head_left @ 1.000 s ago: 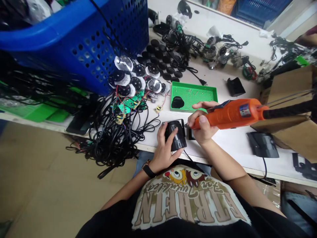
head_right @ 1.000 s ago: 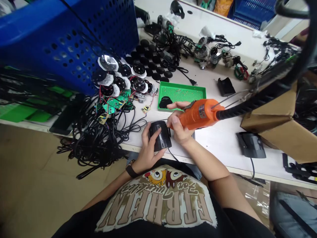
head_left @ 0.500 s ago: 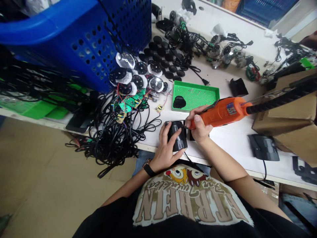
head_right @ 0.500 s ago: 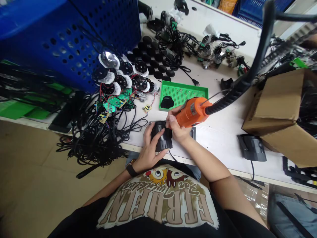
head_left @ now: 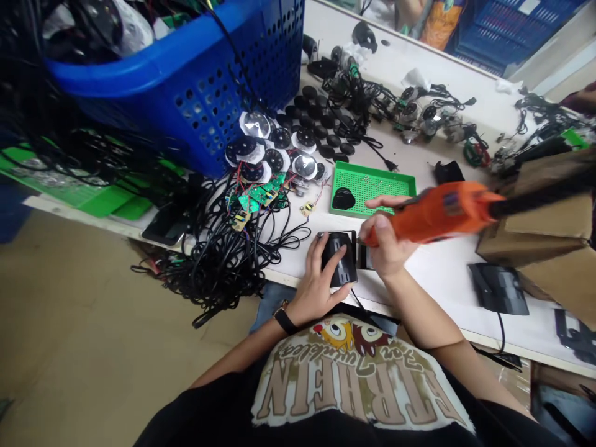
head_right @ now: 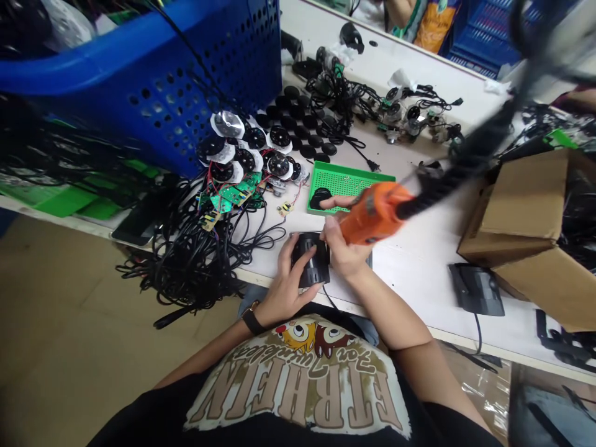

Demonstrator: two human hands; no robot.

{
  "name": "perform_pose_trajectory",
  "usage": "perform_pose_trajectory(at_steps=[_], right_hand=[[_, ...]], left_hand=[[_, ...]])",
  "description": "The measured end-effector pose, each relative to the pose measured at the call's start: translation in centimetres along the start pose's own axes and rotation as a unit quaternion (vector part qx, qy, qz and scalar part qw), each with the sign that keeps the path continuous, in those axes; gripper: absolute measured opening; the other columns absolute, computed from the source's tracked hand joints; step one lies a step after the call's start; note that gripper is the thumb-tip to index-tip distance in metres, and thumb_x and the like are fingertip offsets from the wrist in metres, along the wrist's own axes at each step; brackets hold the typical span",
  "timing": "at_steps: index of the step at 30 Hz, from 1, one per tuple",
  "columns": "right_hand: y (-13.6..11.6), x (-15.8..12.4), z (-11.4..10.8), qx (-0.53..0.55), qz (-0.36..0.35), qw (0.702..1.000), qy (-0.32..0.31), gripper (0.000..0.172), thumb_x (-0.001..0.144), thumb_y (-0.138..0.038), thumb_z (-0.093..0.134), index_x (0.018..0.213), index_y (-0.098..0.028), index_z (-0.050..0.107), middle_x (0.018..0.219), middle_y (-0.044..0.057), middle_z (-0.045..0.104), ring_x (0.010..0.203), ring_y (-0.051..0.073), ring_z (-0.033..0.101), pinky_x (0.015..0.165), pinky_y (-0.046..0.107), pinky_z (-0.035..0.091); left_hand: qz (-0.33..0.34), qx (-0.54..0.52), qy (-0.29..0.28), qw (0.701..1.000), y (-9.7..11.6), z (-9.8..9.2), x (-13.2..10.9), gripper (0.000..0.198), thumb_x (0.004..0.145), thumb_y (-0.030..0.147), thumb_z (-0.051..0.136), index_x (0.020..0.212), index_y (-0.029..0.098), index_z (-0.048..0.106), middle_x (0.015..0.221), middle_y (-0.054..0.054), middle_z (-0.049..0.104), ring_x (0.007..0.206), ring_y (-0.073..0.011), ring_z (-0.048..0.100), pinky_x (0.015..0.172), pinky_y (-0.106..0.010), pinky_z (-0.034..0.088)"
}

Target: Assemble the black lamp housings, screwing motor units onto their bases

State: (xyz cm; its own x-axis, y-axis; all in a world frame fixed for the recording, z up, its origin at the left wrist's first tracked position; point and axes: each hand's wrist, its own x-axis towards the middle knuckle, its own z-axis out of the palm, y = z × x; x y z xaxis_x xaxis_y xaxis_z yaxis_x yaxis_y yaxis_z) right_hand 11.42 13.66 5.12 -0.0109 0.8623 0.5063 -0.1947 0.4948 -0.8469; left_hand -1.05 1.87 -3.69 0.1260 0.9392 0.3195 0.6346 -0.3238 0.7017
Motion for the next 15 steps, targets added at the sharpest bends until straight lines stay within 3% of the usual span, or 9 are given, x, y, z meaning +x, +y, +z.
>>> perform_pose_trajectory(at_steps=[4,8,12,15], right_hand=[[-2.1,0.8,0.8,0.05,-0.034,0.997,0.047,0.025,0.092,-0.042,0.07,0.105,-0.028,0.055,0.092,-0.002,0.064,0.041,0.006,0.051,0.039,0.025,0.046],[-1.8,0.2,2.2,0.08,0.005,0.995,0.056,0.025,0.09,-0.044,0.068,0.104,-0.029,0.055,0.093,-0.002,0.065,0.037,0.006,0.047,0.034,0.025,0.043],[-0.5,-0.4,2.9,0.103,-0.012,0.995,0.005,0.025,0.091,-0.042,0.07,0.108,-0.03,0.057,0.096,-0.002,0.067,0.039,0.006,0.051,0.036,0.026,0.047],[0.4,-0.7,2.8,0.085,0.007,0.995,-0.06,0.027,0.092,-0.044,0.071,0.11,-0.029,0.057,0.1,-0.001,0.069,0.043,0.007,0.054,0.038,0.026,0.048]], left_hand=[[0.009,0.004,0.012,1.0,0.0,0.2,0.2,0.075,0.097,0.036,0.067,0.162,0.025,0.032,0.173,-0.02,0.007,0.162,-0.0447,0.01,0.127,-0.07,0.025],[0.015,-0.009,0.012,1.0,-0.1,0.4,0.3,0.07,0.097,0.04,0.068,0.158,0.024,0.037,0.174,-0.019,0.004,0.163,-0.0442,0.008,0.128,-0.07,0.025],[0.023,-0.012,0.021,0.999,-0.1,0.5,0.2,0.07,0.095,0.04,0.072,0.156,0.025,0.041,0.174,-0.017,0.002,0.163,-0.0445,0.009,0.129,-0.069,0.024],[-0.003,-0.022,0.019,1.0,0.0,0.6,0.2,0.071,0.093,0.038,0.075,0.155,0.027,0.043,0.175,-0.013,-0.014,0.163,-0.0468,0.006,0.128,-0.068,0.028]])
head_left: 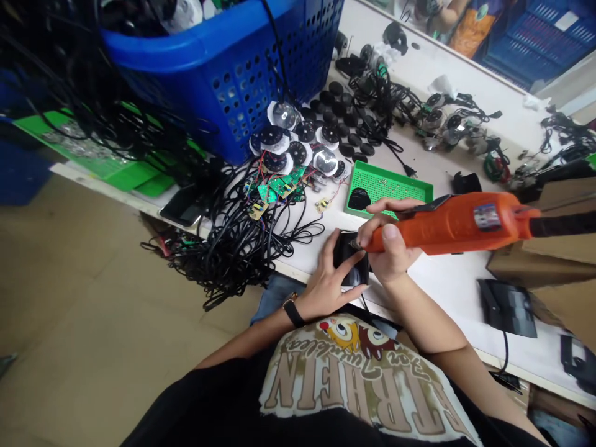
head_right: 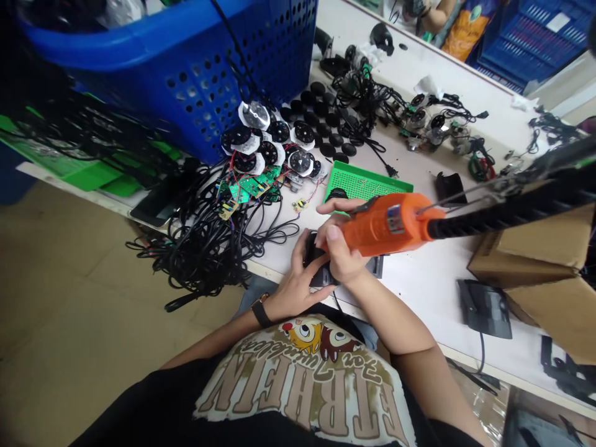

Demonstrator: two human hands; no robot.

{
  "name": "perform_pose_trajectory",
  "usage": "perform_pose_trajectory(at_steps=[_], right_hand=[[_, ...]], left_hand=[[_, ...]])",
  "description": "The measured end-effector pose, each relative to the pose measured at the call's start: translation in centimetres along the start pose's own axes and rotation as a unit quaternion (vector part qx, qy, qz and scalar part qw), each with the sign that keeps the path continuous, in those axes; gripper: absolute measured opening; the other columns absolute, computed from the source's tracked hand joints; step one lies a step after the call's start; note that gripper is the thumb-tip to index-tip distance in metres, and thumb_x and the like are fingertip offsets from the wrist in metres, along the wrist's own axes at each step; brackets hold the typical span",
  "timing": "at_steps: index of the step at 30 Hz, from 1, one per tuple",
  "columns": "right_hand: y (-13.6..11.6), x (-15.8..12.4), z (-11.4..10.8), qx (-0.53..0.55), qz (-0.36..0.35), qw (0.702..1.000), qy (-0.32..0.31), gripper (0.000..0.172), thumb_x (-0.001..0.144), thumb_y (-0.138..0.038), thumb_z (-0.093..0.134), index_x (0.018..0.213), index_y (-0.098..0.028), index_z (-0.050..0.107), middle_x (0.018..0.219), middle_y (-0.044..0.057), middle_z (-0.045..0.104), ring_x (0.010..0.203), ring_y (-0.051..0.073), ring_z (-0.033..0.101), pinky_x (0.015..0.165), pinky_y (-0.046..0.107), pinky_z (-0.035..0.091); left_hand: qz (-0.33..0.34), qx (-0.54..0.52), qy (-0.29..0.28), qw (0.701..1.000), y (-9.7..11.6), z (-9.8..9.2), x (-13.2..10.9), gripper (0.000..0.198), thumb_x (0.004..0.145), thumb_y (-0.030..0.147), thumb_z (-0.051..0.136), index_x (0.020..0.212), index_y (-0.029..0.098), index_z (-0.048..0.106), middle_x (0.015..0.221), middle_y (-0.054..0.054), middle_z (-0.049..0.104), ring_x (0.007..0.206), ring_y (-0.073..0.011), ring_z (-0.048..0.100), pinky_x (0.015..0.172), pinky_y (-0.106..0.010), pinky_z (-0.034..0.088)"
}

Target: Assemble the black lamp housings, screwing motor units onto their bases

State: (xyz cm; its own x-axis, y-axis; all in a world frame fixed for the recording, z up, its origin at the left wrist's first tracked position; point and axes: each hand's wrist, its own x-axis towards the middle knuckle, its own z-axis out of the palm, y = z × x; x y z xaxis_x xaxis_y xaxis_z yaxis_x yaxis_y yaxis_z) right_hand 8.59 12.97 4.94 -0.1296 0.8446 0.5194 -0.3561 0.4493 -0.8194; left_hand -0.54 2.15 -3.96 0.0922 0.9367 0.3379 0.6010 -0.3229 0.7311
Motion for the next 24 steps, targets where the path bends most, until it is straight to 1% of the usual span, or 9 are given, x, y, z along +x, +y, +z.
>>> perform_pose_trajectory(at_steps=[2,3,6,10,13,15,18,21,24], right_hand=[[0.6,-0.2,-0.1,-0.016,0.016,0.999,-0.03,0.029,0.093,-0.046,0.071,0.109,-0.028,0.055,0.099,0.0,0.069,0.043,0.008,0.055,0.038,0.025,0.049],[0.9,-0.3,-0.2,-0.02,0.02,0.999,-0.039,0.03,0.093,-0.047,0.071,0.107,-0.028,0.054,0.097,0.0,0.069,0.043,0.008,0.055,0.038,0.025,0.05],[1.6,-0.5,-0.2,-0.014,0.027,0.999,-0.035,0.03,0.093,-0.046,0.073,0.103,-0.027,0.052,0.09,-0.002,0.067,0.042,0.008,0.055,0.04,0.024,0.053],[1.9,-0.5,-0.2,0.005,0.004,0.999,-0.037,0.022,0.095,-0.04,0.071,0.101,-0.027,0.055,0.082,-0.004,0.066,0.044,0.008,0.057,0.041,0.021,0.052],[1.8,-0.6,-0.3,-0.019,0.001,0.999,-0.049,0.026,0.094,-0.046,0.071,0.097,-0.025,0.055,0.078,-0.004,0.064,0.042,0.008,0.055,0.04,0.022,0.052],[1.7,-0.7,-0.4,-0.032,0.008,0.999,-0.04,0.029,0.093,-0.049,0.071,0.098,-0.025,0.056,0.08,-0.003,0.066,0.042,0.008,0.054,0.04,0.024,0.052],[1.5,-0.7,-0.4,-0.029,0.003,1.0,-0.002,0.028,0.092,-0.047,0.072,0.102,-0.027,0.055,0.086,-0.004,0.067,0.042,0.008,0.054,0.041,0.025,0.053],[1.4,-0.7,-0.3,-0.024,-0.001,0.999,0.022,0.029,0.091,-0.049,0.072,0.098,-0.028,0.053,0.08,-0.006,0.064,0.039,0.007,0.051,0.038,0.024,0.049],[1.5,-0.8,-0.3,-0.021,0.002,1.0,0.022,0.03,0.091,-0.049,0.073,0.096,-0.027,0.052,0.076,-0.007,0.062,0.039,0.008,0.05,0.037,0.023,0.048]], left_hand=[[-0.016,-0.007,-0.01,1.0,0.1,0.0,0.0,0.074,0.091,0.038,0.076,0.156,0.027,0.043,0.174,-0.01,-0.024,0.163,-0.0482,0.003,0.128,-0.067,0.03],[-0.018,-0.01,-0.015,1.0,0.1,0.0,0.0,0.075,0.091,0.038,0.076,0.157,0.028,0.042,0.174,-0.009,-0.025,0.163,-0.0483,0.003,0.128,-0.066,0.03],[-0.012,-0.015,-0.023,1.0,0.1,0.0,0.1,0.076,0.092,0.038,0.075,0.158,0.027,0.041,0.175,-0.009,-0.024,0.163,-0.0476,0.004,0.129,-0.065,0.029],[-0.005,-0.02,-0.018,1.0,0.2,0.1,0.3,0.074,0.091,0.035,0.075,0.157,0.024,0.043,0.176,-0.011,-0.022,0.163,-0.0473,0.004,0.13,-0.067,0.026],[-0.005,-0.023,-0.016,1.0,0.3,0.3,0.4,0.078,0.089,0.033,0.077,0.158,0.025,0.041,0.177,-0.013,-0.017,0.164,-0.046,0.006,0.13,-0.067,0.026],[-0.009,-0.026,-0.014,1.0,0.4,0.5,0.4,0.077,0.089,0.032,0.077,0.157,0.024,0.042,0.177,-0.013,-0.015,0.164,-0.0455,0.006,0.13,-0.066,0.027],[-0.014,-0.033,-0.012,0.999,0.5,0.5,0.4,0.07,0.09,0.03,0.075,0.153,0.022,0.046,0.177,-0.013,-0.017,0.164,-0.0451,0.005,0.13,-0.065,0.027],[-0.009,-0.042,-0.012,0.999,0.5,0.5,0.4,0.069,0.09,0.03,0.074,0.152,0.021,0.046,0.176,-0.014,-0.018,0.164,-0.0444,0.002,0.131,-0.065,0.026],[-0.007,-0.049,-0.013,0.999,0.5,0.4,0.4,0.069,0.089,0.028,0.075,0.152,0.02,0.047,0.176,-0.014,-0.019,0.164,-0.0439,0.001,0.132,-0.064,0.025]])
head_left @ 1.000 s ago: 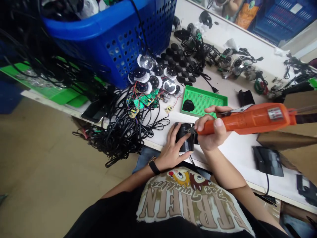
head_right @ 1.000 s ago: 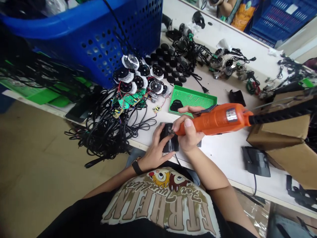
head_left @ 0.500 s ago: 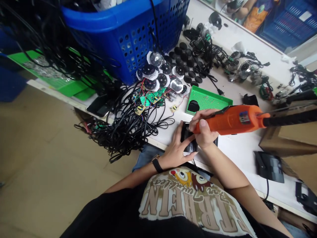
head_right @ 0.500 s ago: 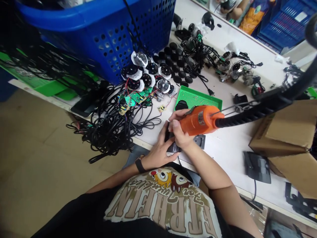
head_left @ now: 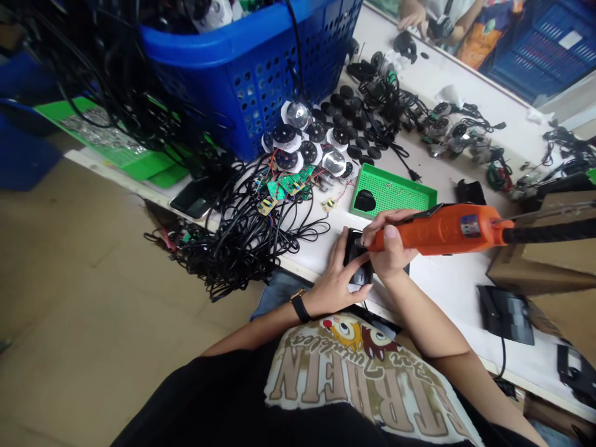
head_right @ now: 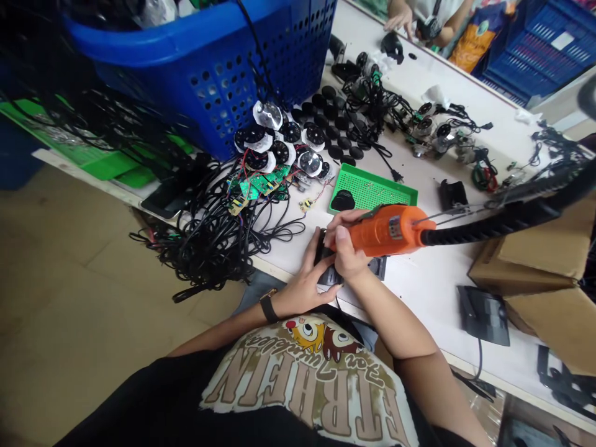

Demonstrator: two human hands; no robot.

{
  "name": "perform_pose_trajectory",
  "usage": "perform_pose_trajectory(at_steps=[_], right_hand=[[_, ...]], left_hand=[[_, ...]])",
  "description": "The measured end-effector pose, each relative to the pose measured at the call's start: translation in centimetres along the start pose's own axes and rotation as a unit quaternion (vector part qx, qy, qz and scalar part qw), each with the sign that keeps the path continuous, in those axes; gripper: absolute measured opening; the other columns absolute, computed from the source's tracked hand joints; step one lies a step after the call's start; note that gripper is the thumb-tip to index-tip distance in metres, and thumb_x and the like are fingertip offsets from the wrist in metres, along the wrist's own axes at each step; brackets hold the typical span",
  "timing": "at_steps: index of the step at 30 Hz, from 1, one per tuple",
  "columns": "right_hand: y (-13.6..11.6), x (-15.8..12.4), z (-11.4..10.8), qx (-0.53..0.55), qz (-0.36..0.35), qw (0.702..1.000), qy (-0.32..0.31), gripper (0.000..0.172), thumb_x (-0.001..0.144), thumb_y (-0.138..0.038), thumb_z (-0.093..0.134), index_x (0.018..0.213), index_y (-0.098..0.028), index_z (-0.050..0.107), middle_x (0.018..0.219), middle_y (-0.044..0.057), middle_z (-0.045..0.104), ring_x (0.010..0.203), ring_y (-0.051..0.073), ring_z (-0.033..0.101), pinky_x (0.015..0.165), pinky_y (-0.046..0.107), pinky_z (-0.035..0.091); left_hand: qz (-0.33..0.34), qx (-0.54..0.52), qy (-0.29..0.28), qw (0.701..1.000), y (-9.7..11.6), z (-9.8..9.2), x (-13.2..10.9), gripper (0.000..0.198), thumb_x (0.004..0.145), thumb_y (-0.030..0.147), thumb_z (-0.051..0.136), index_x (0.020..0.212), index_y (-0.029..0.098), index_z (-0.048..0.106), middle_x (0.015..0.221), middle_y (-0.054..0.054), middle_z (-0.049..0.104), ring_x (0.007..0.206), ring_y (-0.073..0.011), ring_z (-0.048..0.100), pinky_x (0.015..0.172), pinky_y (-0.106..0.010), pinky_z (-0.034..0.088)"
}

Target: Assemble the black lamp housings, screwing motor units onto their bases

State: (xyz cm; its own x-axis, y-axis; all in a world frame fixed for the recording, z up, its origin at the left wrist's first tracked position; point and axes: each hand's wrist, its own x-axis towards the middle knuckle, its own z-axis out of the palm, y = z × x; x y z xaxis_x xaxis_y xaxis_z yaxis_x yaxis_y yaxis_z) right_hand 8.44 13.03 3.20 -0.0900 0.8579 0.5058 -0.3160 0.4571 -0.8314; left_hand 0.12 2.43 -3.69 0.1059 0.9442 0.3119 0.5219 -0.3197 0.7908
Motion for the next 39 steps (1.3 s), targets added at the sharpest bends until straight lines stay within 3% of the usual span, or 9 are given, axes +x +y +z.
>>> perform_pose_trajectory(at_steps=[7,10,15,20,26,28,31,34,39], right_hand=[[-1.1,0.4,-0.2,-0.009,-0.014,1.0,0.004,0.028,0.091,-0.047,0.071,0.107,-0.028,0.059,0.095,0.0,0.07,0.042,0.008,0.052,0.04,0.026,0.048],[-2.3,0.6,0.0,-0.029,-0.028,0.998,0.047,0.026,0.089,-0.05,0.068,0.1,-0.028,0.061,0.086,-0.001,0.067,0.04,0.008,0.046,0.039,0.027,0.046],[-3.9,0.1,-0.1,-0.009,-0.032,0.999,0.029,0.019,0.09,-0.043,0.069,0.098,-0.028,0.061,0.081,-0.003,0.064,0.041,0.009,0.046,0.039,0.025,0.045],[-4.7,-0.8,-0.5,0.024,-0.009,0.999,0.033,0.022,0.087,-0.036,0.07,0.106,-0.027,0.063,0.094,-0.001,0.069,0.039,0.008,0.049,0.037,0.027,0.045],[-5.4,-1.5,-0.7,0.033,-0.02,0.999,0.035,0.025,0.086,-0.034,0.069,0.11,-0.028,0.063,0.098,-0.001,0.069,0.039,0.006,0.052,0.038,0.025,0.047],[-5.5,-1.5,-0.7,0.036,-0.033,0.998,0.034,0.025,0.087,-0.033,0.068,0.112,-0.028,0.063,0.099,-0.001,0.069,0.041,0.006,0.052,0.038,0.024,0.048],[-5.6,-1.6,-0.7,0.043,-0.035,0.998,0.019,0.025,0.089,-0.033,0.067,0.114,-0.028,0.065,0.102,0.0,0.068,0.041,0.006,0.053,0.037,0.025,0.049],[-5.6,-2.3,-0.8,0.05,-0.03,0.998,0.002,0.027,0.09,-0.033,0.067,0.116,-0.028,0.067,0.103,0.0,0.067,0.041,0.006,0.052,0.036,0.025,0.048],[-4.8,-4.0,-1.6,0.025,-0.01,0.998,-0.049,0.032,0.093,-0.033,0.067,0.125,-0.031,0.063,0.111,0.001,0.068,0.048,0.009,0.058,0.044,0.032,0.056]], left_hand=[[0.005,-0.005,0.009,1.0,-0.2,0.3,-0.1,0.07,0.09,0.026,0.075,0.153,0.019,0.046,0.176,-0.015,-0.02,0.164,-0.045,0.002,0.13,-0.066,0.026],[0.014,0.001,0.011,1.0,-0.3,0.4,-0.2,0.073,0.09,0.026,0.076,0.156,0.021,0.045,0.176,-0.014,-0.021,0.164,-0.0452,0.003,0.129,-0.066,0.028],[0.039,-0.003,0.027,0.999,-0.5,0.5,-0.4,0.063,0.089,0.023,0.079,0.148,0.024,0.058,0.177,-0.007,-0.021,0.164,-0.0446,0.007,0.129,-0.066,0.03],[0.052,-0.05,0.089,0.993,-1.1,0.8,-0.9,0.045,0.086,0.024,0.085,0.129,0.024,0.072,0.179,-0.005,-0.001,0.162,-0.0403,0.022,0.128,-0.062,0.037],[0.071,-0.089,0.121,0.986,-1.4,1.0,-1.1,0.037,0.087,0.023,0.084,0.122,0.025,0.072,0.178,-0.007,0.012,0.161,-0.0376,0.028,0.127,-0.062,0.04],[0.071,-0.117,0.145,0.98,-1.6,1.1,-1.0,0.046,0.086,0.025,0.085,0.128,0.027,0.066,0.177,-0.009,0.019,0.16,-0.0366,0.031,0.126,-0.063,0.04],[0.038,-0.164,0.168,0.971,-1.7,1.0,-0.9,0.082,0.082,0.038,0.089,0.15,0.03,0.044,0.173,-0.015,0.028,0.159,-0.0375,0.033,0.125,-0.066,0.038],[0.004,-0.147,0.111,0.983,-1.5,0.6,-0.6,0.101,0.081,0.05,0.088,0.162,0.032,0.03,0.175,-0.016,0.02,0.161,-0.0409,0.025,0.128,-0.068,0.031],[-0.032,-0.121,0.026,0.992,-1.2,0.2,-0.2,0.092,0.088,0.046,0.082,0.164,0.033,0.032,0.178,-0.013,0.005,0.165,-0.0387,0.012,0.131,-0.062,0.029]])
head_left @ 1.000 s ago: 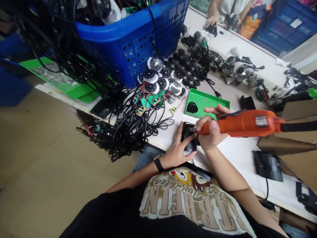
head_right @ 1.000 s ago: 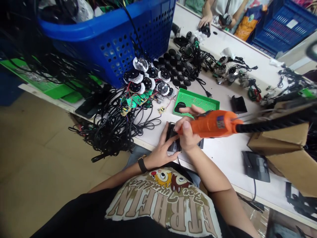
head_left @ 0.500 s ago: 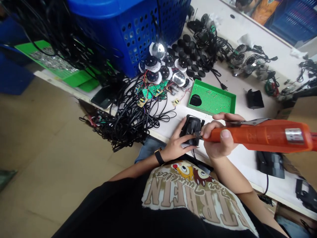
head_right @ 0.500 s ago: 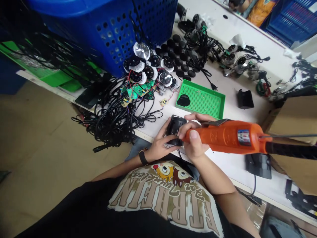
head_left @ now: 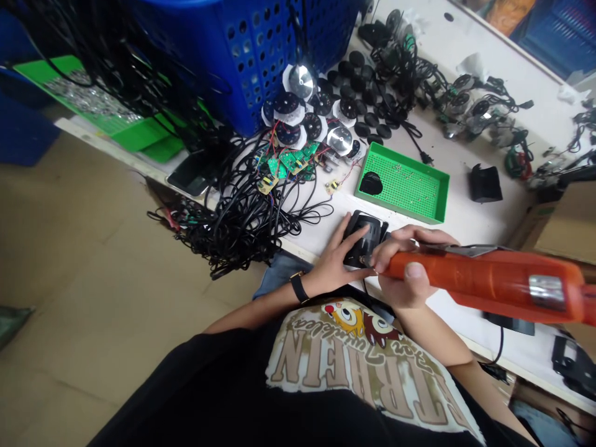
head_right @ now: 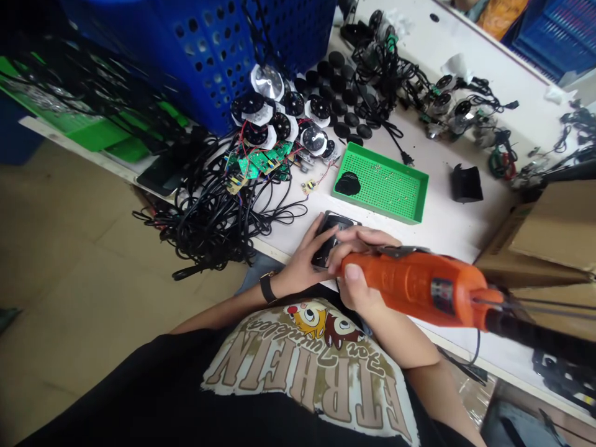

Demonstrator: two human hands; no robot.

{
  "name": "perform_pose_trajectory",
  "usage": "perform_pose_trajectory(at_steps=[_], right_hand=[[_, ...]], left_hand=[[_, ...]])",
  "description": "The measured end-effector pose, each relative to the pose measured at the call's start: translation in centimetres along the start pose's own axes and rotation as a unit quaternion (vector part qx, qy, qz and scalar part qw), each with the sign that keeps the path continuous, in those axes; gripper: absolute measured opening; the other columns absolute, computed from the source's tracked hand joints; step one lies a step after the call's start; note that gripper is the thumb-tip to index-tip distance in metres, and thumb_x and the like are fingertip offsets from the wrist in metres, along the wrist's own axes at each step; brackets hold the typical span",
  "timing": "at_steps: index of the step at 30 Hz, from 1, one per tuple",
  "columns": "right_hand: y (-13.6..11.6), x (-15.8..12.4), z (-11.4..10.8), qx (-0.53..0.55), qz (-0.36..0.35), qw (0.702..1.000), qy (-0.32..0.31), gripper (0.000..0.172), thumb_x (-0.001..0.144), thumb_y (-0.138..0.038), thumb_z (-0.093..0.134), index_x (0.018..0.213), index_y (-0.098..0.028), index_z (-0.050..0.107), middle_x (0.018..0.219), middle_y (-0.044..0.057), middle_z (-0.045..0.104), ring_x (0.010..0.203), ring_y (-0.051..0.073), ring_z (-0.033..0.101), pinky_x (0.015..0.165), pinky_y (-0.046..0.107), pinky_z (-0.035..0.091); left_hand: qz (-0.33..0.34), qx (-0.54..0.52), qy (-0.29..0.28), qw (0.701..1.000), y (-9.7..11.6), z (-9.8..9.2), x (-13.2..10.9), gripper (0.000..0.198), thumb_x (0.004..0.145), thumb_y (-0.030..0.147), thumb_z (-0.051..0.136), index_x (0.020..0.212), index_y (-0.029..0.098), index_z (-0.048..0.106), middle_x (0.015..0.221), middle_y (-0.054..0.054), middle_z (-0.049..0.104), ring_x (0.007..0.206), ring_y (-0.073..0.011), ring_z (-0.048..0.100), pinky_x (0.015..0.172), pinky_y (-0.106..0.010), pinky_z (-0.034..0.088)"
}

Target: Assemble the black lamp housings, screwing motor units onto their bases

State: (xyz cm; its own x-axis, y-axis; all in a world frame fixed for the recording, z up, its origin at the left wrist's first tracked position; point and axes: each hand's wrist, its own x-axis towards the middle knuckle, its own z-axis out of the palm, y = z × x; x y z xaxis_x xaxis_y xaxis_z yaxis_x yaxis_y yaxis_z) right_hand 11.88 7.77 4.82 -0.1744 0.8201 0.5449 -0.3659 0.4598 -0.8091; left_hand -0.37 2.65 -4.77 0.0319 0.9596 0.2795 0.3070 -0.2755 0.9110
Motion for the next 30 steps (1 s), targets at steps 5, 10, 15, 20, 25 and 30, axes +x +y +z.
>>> perform_pose_trajectory(at_steps=[5,10,15,20,25,30], right_hand=[[0.9,-1.0,-0.3,-0.018,-0.027,0.999,-0.029,0.027,0.095,-0.033,0.067,0.121,-0.031,0.06,0.11,0.002,0.069,0.049,0.01,0.06,0.044,0.031,0.057],[0.5,-0.6,0.0,-0.033,-0.016,0.999,-0.021,0.023,0.095,-0.03,0.069,0.116,-0.03,0.058,0.102,-0.001,0.069,0.05,0.01,0.061,0.046,0.03,0.058],[0.5,-0.6,0.0,-0.025,-0.012,1.0,-0.005,0.021,0.095,-0.03,0.068,0.115,-0.03,0.061,0.098,-0.002,0.071,0.049,0.01,0.061,0.047,0.03,0.059],[0.5,0.5,0.0,-0.029,-0.037,0.999,0.028,0.041,0.092,-0.039,0.068,0.132,-0.034,0.062,0.11,0.0,0.071,0.042,0.007,0.054,0.038,0.028,0.053],[-0.5,3.0,-1.0,-0.022,-0.089,0.991,0.099,0.031,0.089,-0.03,0.066,0.12,-0.033,0.064,0.104,-0.001,0.07,0.042,0.007,0.053,0.039,0.025,0.05],[0.9,3.5,-3.2,-0.078,-0.058,0.98,0.172,0.03,0.088,-0.038,0.074,0.114,-0.029,0.063,0.099,0.0,0.069,0.042,0.007,0.054,0.039,0.025,0.047]], left_hand=[[0.0,-0.04,-0.01,0.999,0.1,0.4,0.1,0.089,0.09,0.037,0.08,0.165,0.03,0.032,0.179,-0.012,0.007,0.164,-0.0377,0.016,0.131,-0.058,0.032],[-0.001,-0.047,0.018,0.999,0.4,0.8,0.2,0.089,0.087,0.031,0.082,0.163,0.027,0.037,0.178,-0.012,0.012,0.163,-0.0374,0.02,0.13,-0.056,0.034],[-0.011,-0.047,0.017,0.999,0.8,0.9,0.3,0.09,0.084,0.023,0.082,0.163,0.028,0.037,0.177,-0.013,0.015,0.164,-0.0349,0.021,0.13,-0.056,0.033],[-0.011,-0.043,0.029,0.999,1.0,0.7,0.4,0.088,0.084,0.026,0.083,0.161,0.03,0.039,0.175,-0.014,0.021,0.163,-0.0352,0.023,0.129,-0.059,0.033],[-0.032,-0.056,0.009,0.998,0.7,0.0,0.1,0.084,0.088,0.03,0.08,0.161,0.03,0.039,0.175,-0.014,0.023,0.162,-0.0351,0.024,0.132,-0.061,0.025],[-0.066,-0.079,-0.028,0.994,0.4,-0.8,-0.1,0.08,0.096,0.046,0.07,0.165,0.036,0.031,0.176,-0.009,0.019,0.164,-0.0358,0.016,0.133,-0.062,0.016]])
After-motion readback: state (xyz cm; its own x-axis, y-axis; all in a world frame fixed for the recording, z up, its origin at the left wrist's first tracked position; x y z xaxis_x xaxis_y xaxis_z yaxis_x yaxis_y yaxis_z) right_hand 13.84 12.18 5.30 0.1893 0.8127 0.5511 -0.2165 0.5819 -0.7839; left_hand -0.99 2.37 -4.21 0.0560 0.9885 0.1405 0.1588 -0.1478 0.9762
